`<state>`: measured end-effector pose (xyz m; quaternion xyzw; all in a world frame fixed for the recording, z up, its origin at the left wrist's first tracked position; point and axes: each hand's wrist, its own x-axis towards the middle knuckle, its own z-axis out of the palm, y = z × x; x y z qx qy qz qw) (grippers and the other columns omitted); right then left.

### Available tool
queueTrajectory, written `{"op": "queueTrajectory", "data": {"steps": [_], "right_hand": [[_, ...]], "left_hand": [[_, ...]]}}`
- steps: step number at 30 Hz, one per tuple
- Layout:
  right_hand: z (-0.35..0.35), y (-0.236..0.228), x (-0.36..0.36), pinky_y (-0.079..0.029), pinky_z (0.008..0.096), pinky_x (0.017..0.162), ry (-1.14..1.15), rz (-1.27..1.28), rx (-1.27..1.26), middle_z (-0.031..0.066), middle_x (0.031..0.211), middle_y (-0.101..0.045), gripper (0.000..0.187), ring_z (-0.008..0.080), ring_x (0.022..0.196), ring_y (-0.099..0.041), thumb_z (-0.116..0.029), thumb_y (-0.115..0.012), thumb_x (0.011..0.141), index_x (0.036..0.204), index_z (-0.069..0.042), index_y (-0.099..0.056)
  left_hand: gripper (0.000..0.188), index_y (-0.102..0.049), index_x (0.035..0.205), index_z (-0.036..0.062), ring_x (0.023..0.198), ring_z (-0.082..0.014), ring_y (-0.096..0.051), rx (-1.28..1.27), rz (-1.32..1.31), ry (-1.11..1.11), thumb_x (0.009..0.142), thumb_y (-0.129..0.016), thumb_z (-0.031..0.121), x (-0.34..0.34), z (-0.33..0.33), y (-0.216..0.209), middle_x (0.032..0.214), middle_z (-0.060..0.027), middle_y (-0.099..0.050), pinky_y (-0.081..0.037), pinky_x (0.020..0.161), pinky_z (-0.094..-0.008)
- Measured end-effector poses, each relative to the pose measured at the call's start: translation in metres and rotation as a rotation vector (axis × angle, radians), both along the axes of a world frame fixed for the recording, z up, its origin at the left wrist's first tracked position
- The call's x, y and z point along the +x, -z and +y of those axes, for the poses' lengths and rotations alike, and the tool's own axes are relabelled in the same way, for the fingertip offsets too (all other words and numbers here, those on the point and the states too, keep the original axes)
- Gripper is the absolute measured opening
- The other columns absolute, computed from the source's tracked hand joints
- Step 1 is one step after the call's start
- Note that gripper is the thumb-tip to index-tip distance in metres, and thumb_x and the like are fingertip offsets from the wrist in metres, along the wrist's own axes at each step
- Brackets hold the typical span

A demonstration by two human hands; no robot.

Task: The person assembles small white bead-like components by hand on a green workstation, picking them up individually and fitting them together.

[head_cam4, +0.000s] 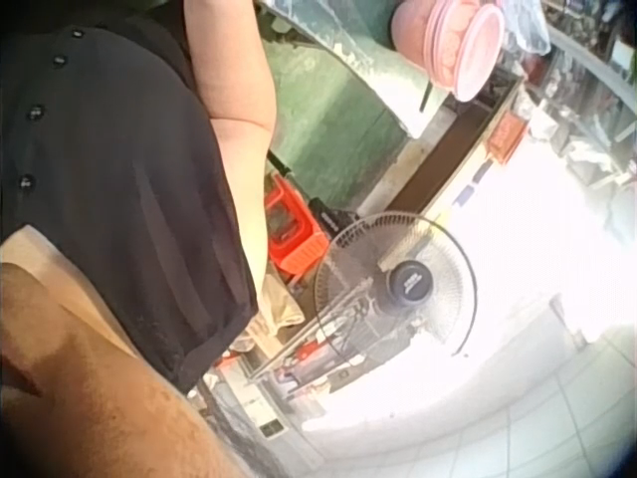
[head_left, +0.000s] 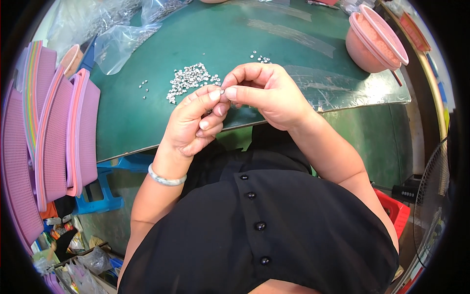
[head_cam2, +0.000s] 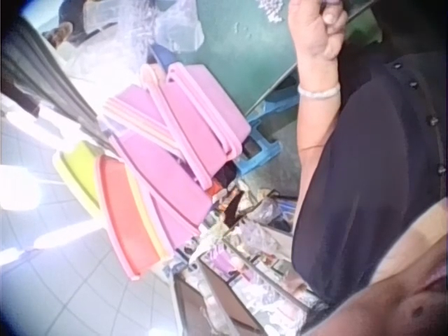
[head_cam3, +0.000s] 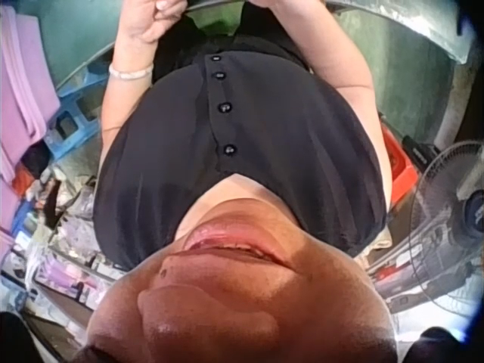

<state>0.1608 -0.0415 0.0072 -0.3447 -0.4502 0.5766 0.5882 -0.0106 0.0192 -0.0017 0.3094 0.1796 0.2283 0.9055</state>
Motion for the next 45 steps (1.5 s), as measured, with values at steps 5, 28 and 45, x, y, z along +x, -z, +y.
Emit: {"op": "queueTrajectory", "data": {"steps": [5,28,45], "right_hand": [[0.002,0.0,-0.001,-0.049,0.0241,0.074,-0.001,-0.034,0.03,0.0081,0.085,-0.066,0.01,0.0117,0.078,-0.062,-0.004,-0.06,0.083,0.089,0.004,-0.062],[0.002,-0.002,-0.005,-0.048,0.0311,0.064,0.372,-0.722,0.577,0.0129,0.08,-0.058,0.005,0.0265,0.07,-0.059,0.002,-0.057,0.077,0.082,0.002,-0.058],[-0.027,0.004,0.032,-0.046,0.0307,0.06,0.592,-0.851,0.689,0.0124,0.085,-0.057,0.02,0.0255,0.071,-0.056,0.01,-0.061,0.068,0.087,0.002,-0.06]], "left_hand": [[0.012,-0.056,0.087,0.0017,0.044,-0.0018,-0.037,-0.075,-0.034,0.038,0.09,-0.052,0.012,0.0,0.004,0.002,0.072,-0.0027,-0.051,-0.028,0.034,-0.0131],[0.018,-0.054,0.083,0.0028,0.044,-0.0045,-0.037,-0.146,0.047,0.024,0.09,-0.049,0.018,0.002,0.005,-0.002,0.07,-0.0032,-0.052,-0.025,0.034,-0.0156],[0.012,-0.049,0.078,0.0024,0.048,-0.0084,-0.039,-0.052,0.0,-0.566,0.085,-0.045,0.011,-0.06,0.095,-0.064,0.072,-0.0074,-0.049,-0.029,0.036,-0.0185]]}}
